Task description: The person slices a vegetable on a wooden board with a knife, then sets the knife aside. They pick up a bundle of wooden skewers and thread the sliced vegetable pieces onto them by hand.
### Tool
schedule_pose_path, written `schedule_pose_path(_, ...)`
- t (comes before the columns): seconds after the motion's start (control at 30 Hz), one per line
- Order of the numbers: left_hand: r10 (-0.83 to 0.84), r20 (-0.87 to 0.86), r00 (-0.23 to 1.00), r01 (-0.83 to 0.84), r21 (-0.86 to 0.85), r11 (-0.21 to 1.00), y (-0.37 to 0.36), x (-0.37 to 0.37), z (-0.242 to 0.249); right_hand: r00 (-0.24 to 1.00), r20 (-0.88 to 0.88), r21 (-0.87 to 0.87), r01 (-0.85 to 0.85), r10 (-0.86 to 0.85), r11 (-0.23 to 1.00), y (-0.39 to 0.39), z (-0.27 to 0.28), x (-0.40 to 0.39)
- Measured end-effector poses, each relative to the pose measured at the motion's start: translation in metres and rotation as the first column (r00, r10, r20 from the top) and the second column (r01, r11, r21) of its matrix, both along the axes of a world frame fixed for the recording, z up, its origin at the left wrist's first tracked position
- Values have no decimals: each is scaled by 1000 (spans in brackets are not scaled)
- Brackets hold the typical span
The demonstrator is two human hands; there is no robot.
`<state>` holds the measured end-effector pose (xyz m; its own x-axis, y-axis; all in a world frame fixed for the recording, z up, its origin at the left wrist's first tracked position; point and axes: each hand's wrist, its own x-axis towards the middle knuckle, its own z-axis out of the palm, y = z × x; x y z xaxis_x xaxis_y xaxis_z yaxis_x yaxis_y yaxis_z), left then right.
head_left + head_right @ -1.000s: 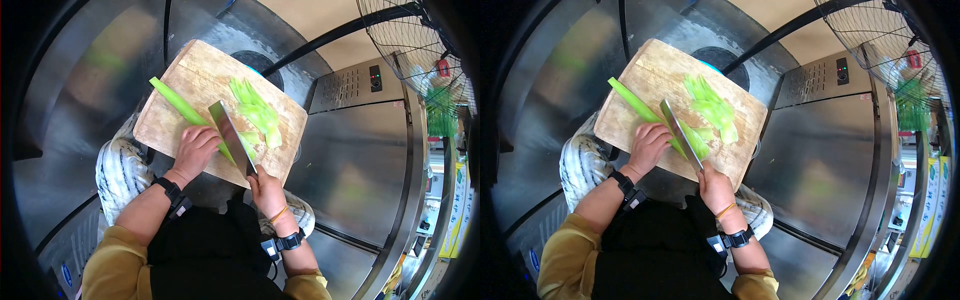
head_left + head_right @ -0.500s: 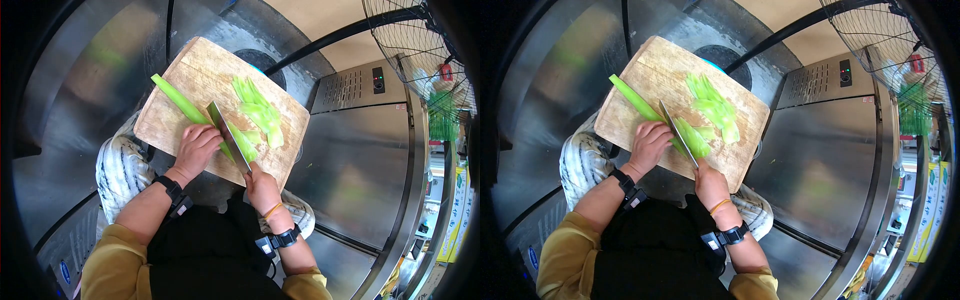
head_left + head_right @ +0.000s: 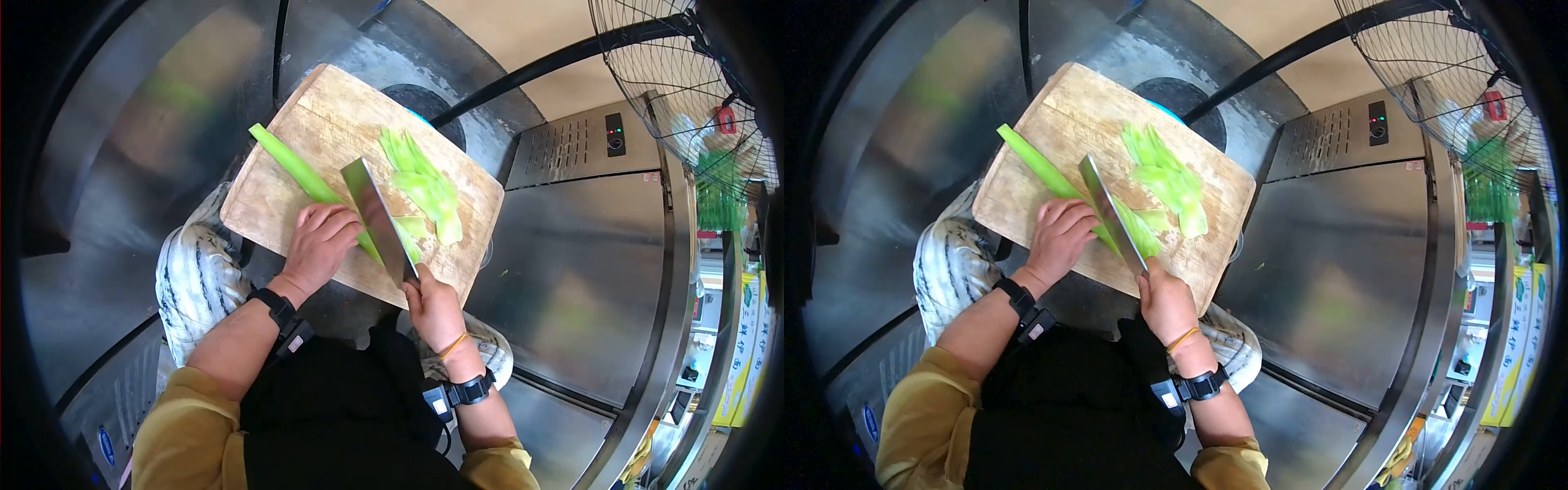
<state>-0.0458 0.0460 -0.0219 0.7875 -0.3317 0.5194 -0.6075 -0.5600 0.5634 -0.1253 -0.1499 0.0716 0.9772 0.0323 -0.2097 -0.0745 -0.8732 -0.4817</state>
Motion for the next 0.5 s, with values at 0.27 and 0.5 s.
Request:
schedule_pose_path(0.27, -2, -2, 1000, 2, -10, 1000, 2, 1, 1, 997, -74, -90, -33, 26, 995, 4, 8, -1)
schedule_pose_path(0.5, 3, -17, 1000, -3, -3, 1000, 1, 0, 0, 996, -67, -75, -69, 64, 995, 4, -5, 7)
